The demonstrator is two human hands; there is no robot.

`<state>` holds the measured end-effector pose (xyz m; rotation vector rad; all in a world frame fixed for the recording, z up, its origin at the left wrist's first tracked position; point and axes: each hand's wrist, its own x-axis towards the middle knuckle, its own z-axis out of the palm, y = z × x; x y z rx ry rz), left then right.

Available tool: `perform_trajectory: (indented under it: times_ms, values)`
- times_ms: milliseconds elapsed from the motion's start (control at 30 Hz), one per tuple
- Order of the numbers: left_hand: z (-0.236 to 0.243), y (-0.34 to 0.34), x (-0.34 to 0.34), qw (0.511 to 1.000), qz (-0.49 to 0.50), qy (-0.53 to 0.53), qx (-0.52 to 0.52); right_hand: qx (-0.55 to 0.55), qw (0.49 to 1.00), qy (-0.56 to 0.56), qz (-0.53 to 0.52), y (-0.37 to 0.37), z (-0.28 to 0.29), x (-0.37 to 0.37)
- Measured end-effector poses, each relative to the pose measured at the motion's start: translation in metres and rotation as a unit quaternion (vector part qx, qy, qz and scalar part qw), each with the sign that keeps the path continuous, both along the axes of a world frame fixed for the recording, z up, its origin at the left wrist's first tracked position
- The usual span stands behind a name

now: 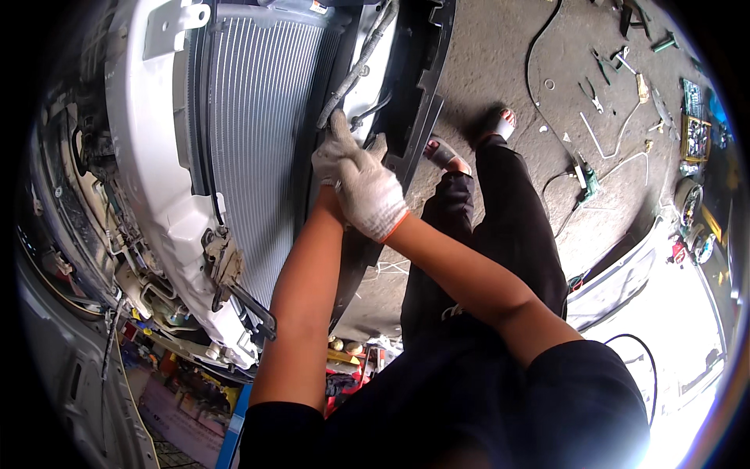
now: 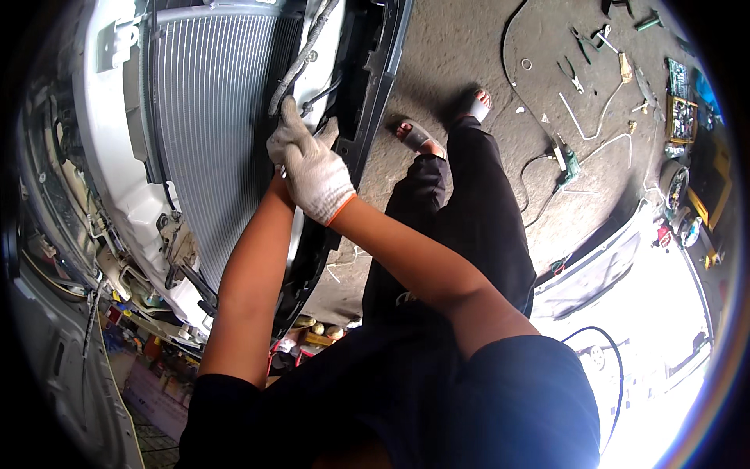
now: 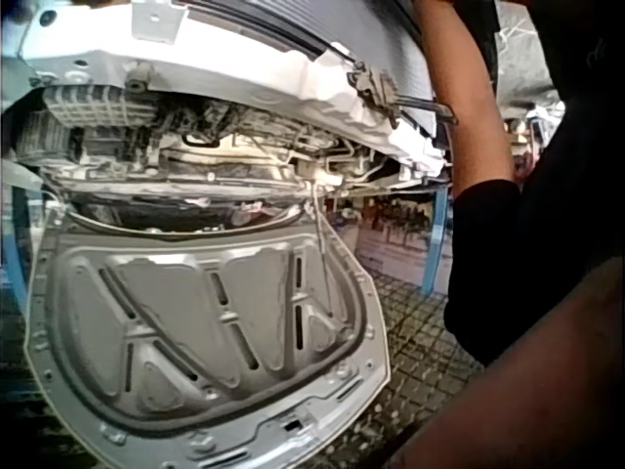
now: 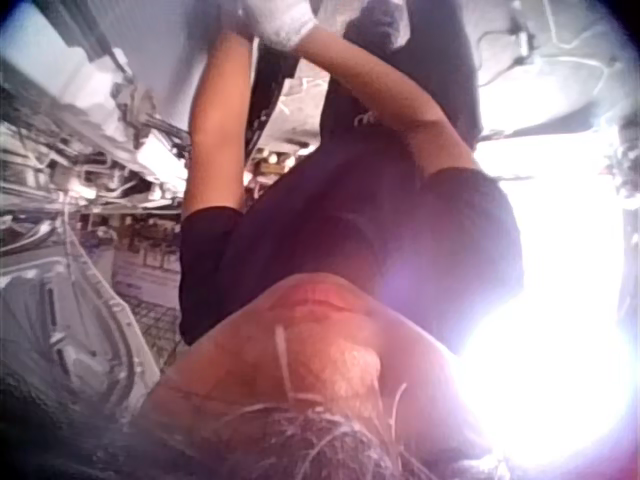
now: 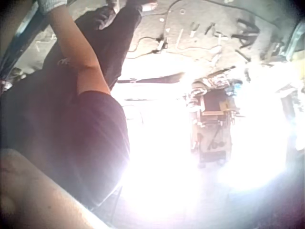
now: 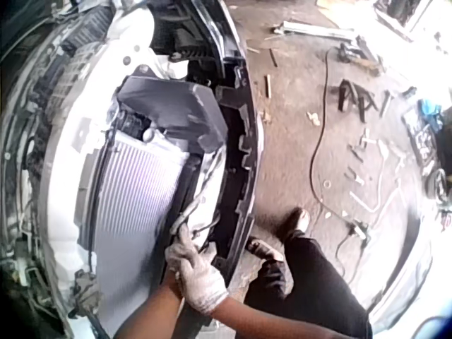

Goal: The person unscrews bolts from the front frame of a car using a wrench and by hand while wearing gloves. They remove components near the radiator and front bumper.

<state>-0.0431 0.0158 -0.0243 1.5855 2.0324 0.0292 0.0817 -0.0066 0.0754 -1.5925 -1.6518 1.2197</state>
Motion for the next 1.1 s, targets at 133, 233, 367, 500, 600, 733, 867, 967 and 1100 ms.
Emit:
perform_trajectory:
  times_ms: [133,233,367,500,600,733,867,967,1100]
  values:
    - [0.034,0.012,0.014,1.0,-0.018,0.015,0.001,0.064,0.997,0.026,0.023,-0.009,-0.004,-0.004]
    - [0.039,0.011,0.015,0.998,-0.044,0.031,0.016,0.057,0.996,0.048,0.045,-0.013,-0.001,0.001]
    - [0.039,0.01,0.015,0.995,-0.073,0.059,0.039,0.074,0.994,0.059,0.059,-0.016,0.001,-0.001]
    - [0.051,0.015,0.026,0.997,-0.041,0.065,0.005,0.072,0.993,0.048,0.078,-0.007,0.002,0.004]
    - [0.055,0.01,0.035,0.985,-0.066,0.156,0.036,0.095,0.989,0.088,0.072,0.011,0.005,0.016]
    - [0.016,0.007,0.009,0.988,-0.096,0.117,0.029,-0.169,0.957,0.177,-0.154,0.076,0.0,0.043]
    - [0.05,0.021,0.031,0.994,-0.052,0.092,0.025,-0.248,0.933,0.135,-0.224,0.122,-0.042,0.04]
    - [0.049,0.019,0.03,0.993,-0.06,0.09,0.043,-0.245,0.919,0.16,-0.263,0.114,-0.045,0.038]
    - [0.046,0.018,0.024,0.993,-0.065,0.08,0.056,-0.119,0.939,0.187,-0.263,0.082,-0.044,0.034]
